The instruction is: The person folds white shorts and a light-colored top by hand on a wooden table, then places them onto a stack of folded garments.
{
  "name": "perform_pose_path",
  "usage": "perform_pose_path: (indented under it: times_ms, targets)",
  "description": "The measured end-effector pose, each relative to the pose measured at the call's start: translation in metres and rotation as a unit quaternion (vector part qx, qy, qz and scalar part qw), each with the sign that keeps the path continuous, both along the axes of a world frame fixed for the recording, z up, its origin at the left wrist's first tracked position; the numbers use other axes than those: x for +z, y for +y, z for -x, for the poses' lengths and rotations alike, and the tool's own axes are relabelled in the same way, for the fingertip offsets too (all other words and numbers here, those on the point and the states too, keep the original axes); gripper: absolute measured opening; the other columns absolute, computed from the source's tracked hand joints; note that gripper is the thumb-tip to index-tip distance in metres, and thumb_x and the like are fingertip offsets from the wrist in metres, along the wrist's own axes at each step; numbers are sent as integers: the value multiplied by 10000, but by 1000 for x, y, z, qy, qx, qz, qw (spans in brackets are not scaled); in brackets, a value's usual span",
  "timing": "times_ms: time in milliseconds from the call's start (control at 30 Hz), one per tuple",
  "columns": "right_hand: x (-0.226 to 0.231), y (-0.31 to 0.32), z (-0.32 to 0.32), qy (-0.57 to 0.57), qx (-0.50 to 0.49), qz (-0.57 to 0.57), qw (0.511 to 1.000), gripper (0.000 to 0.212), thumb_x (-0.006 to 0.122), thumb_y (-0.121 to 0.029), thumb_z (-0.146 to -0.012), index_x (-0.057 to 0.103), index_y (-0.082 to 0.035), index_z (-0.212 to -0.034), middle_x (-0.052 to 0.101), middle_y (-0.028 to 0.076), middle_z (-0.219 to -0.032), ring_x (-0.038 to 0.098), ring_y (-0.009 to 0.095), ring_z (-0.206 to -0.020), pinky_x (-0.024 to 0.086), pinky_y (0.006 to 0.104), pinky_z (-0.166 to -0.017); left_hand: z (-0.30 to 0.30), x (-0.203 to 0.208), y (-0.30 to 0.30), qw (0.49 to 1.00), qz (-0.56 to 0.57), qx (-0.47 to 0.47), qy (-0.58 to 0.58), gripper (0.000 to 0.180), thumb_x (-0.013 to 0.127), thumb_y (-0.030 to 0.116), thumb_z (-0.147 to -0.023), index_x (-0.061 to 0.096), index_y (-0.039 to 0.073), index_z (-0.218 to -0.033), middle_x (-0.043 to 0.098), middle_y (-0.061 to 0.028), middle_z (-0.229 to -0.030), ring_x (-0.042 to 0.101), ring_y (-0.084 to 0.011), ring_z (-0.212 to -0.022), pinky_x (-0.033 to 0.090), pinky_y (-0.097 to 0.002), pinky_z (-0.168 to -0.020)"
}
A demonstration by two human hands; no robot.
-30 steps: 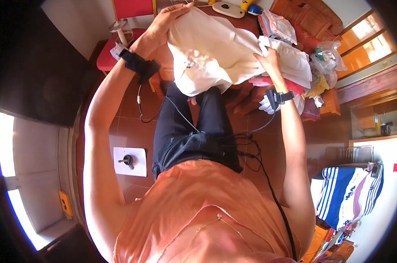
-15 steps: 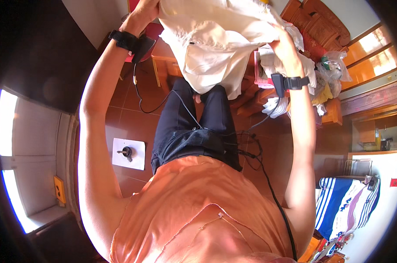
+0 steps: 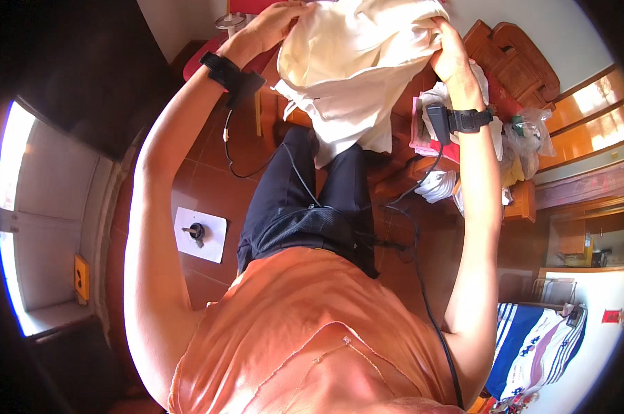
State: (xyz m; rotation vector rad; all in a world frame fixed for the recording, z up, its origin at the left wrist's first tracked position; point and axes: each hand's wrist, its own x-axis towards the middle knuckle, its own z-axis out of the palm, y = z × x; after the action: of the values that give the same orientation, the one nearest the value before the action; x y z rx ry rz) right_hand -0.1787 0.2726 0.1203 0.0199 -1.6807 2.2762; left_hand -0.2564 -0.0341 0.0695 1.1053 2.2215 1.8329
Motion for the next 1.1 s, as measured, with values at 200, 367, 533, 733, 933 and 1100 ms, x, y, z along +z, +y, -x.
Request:
perform_pose_path:
  times_ms: [200, 367, 533, 733, 933, 1100]
  targets:
    - [-26, 19, 3, -67, 14, 8, 998, 262, 473, -212, -949, 586, -58, -1128, 646, 62, -1099, 616, 189, -984, 503, 350, -873, -8, -33, 11, 972, -89, -22, -218, 365, 539, 299, -955, 611, 11, -1167, 651, -103, -1036, 667, -163, -855, 559, -280, -795]
    - [-72, 59, 20, -58, 77, -50, 994, 275, 531, -79, -875, 581, -13, -1137, 642, 105, -1124, 603, 216, -1045, 458, 320, -935, -24, -36, 19, 969, -56, -66, -232, 331, 588, 308, -928, 640, 37, -1111, 659, -71, -990, 650, -135, -869, 533, -262, -840]
    - [-128, 96, 44, -15, 104, -210, 972, 316, 487, -35, -823, 586, -5, -1122, 641, 126, -1104, 598, 221, -1041, 452, 343, -946, -33, -38, 19, 982, -17, -79, -171, 355, 613, 375, -905, 673, 47, -1026, 665, -46, -937, 643, -136, -869, 520, -275, -828]
    - [-115, 85, -8, -17, 103, -202, 974, 266, 503, -180, -921, 607, -22, -1107, 647, 109, -1088, 633, 214, -967, 501, 334, -883, -43, -45, 1, 993, 14, -84, -80, 451, 616, 439, -890, 652, 43, -1104, 671, -37, -946, 636, -100, -855, 520, -252, -767]
    - [-125, 70, -61, 189, 18, -553, 811, 548, 439, 210, -685, 571, 6, -1176, 654, 144, -1060, 615, 194, -1032, 473, 256, -902, -65, -63, -3, 975, 54, -153, -149, 393, 695, 357, -851, 658, 51, -1094, 679, -1, -901, 631, -76, -779, 518, -224, -728]
    - [-163, 87, -57, 28, 22, -420, 907, 527, 474, 246, -650, 586, 11, -1108, 644, 136, -1105, 596, 204, -1077, 452, 277, -938, -74, -82, -13, 986, 162, -1, -31, 391, 752, 334, -795, 669, 63, -1065, 667, -35, -887, 641, -119, -780, 526, -246, -725]
